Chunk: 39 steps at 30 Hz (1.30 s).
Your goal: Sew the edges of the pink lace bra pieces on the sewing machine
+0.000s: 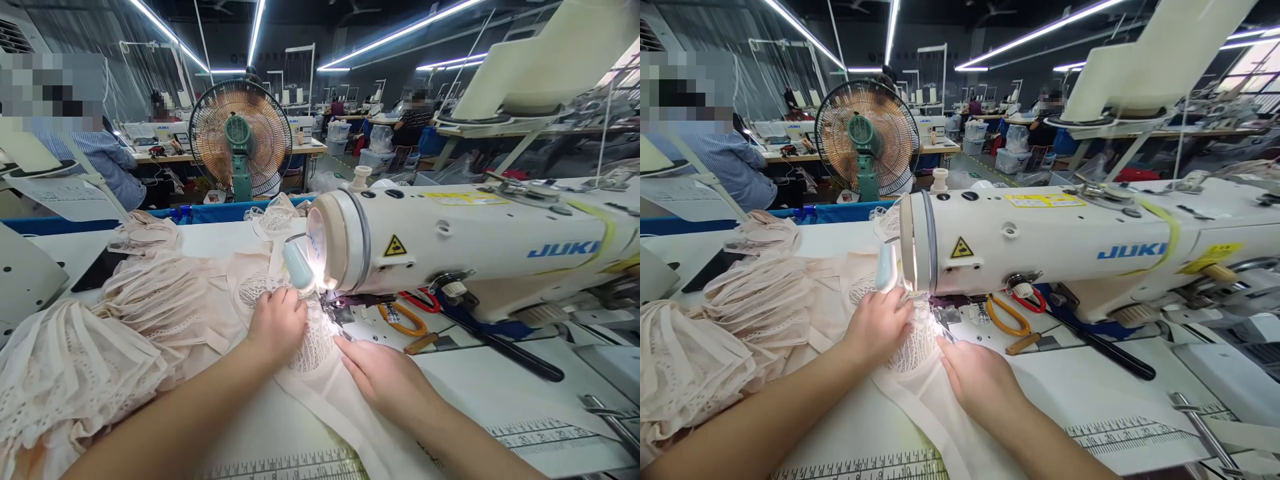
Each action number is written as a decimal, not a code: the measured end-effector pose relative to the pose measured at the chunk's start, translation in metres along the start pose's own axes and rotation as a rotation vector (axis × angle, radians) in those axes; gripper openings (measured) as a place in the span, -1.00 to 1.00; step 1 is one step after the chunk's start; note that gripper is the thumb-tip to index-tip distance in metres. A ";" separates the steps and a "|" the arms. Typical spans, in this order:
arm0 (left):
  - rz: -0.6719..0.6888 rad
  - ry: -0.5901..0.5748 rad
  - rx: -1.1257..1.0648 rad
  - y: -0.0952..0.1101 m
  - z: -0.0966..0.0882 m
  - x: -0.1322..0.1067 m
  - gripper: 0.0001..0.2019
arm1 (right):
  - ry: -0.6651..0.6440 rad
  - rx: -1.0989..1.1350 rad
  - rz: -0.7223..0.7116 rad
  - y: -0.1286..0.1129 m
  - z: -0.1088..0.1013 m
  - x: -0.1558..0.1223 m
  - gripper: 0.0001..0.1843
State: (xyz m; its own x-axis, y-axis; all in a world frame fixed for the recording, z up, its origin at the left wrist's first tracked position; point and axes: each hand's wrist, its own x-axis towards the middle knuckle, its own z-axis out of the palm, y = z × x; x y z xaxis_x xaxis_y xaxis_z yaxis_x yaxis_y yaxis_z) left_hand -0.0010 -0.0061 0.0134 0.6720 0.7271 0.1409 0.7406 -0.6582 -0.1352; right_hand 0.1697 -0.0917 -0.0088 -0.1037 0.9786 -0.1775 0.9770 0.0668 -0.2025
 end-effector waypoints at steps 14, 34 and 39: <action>-0.175 -0.572 -0.080 -0.007 -0.026 -0.001 -0.14 | -0.099 -0.098 -0.061 0.003 -0.020 0.004 -0.49; -0.042 -0.255 -0.200 -0.055 0.005 0.045 -0.55 | -0.151 -0.192 -0.024 -0.004 -0.029 -0.002 -0.49; -0.076 -0.149 -0.100 -0.013 -0.024 0.017 -0.77 | 0.011 -0.036 -0.184 0.023 -0.013 -0.029 -0.69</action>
State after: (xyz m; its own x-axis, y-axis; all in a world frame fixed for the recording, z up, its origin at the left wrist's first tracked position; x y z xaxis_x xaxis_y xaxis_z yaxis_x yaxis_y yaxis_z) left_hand 0.0007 0.0100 0.0407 0.6111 0.7915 -0.0003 0.7912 -0.6108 -0.0303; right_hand 0.1974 -0.1163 0.0042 -0.2798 0.9511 -0.1305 0.9477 0.2520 -0.1958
